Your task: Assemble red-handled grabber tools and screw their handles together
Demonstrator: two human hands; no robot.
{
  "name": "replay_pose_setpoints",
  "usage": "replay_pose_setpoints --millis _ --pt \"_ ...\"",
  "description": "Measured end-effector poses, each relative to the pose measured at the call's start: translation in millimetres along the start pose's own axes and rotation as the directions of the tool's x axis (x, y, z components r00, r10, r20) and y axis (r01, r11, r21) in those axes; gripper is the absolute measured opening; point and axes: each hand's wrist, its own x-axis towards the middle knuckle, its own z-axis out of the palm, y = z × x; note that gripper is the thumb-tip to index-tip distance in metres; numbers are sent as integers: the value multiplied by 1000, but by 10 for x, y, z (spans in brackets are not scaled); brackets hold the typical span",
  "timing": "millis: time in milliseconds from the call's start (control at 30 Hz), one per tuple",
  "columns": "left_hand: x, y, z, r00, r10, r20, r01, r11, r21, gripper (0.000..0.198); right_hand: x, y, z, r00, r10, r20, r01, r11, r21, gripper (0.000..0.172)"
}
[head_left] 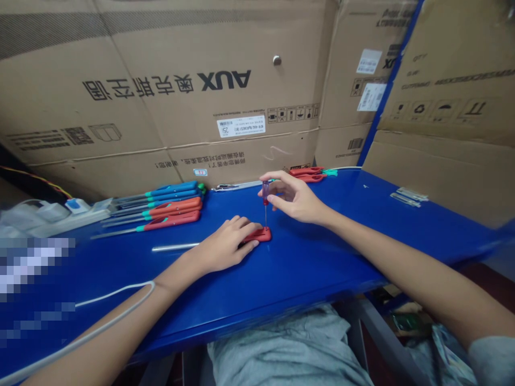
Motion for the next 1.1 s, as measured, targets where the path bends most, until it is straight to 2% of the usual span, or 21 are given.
replay_pose_setpoints --millis 300,500,1100 --pt "-4 15 -7 1000 2 -1 -2 1000 0 33 -1 -11 -5 1000 -12 -16 11 998 -63 34" --pt "4 19 -10 1000 -1 2 1 1000 -2 34 -8 -15 0 1000 -8 3 8 1000 -27 33" --pt "3 26 -23 1000 -2 0 2 1000 -10 34 -4 -22 3 1000 4 -16 -5 997 -82 35"
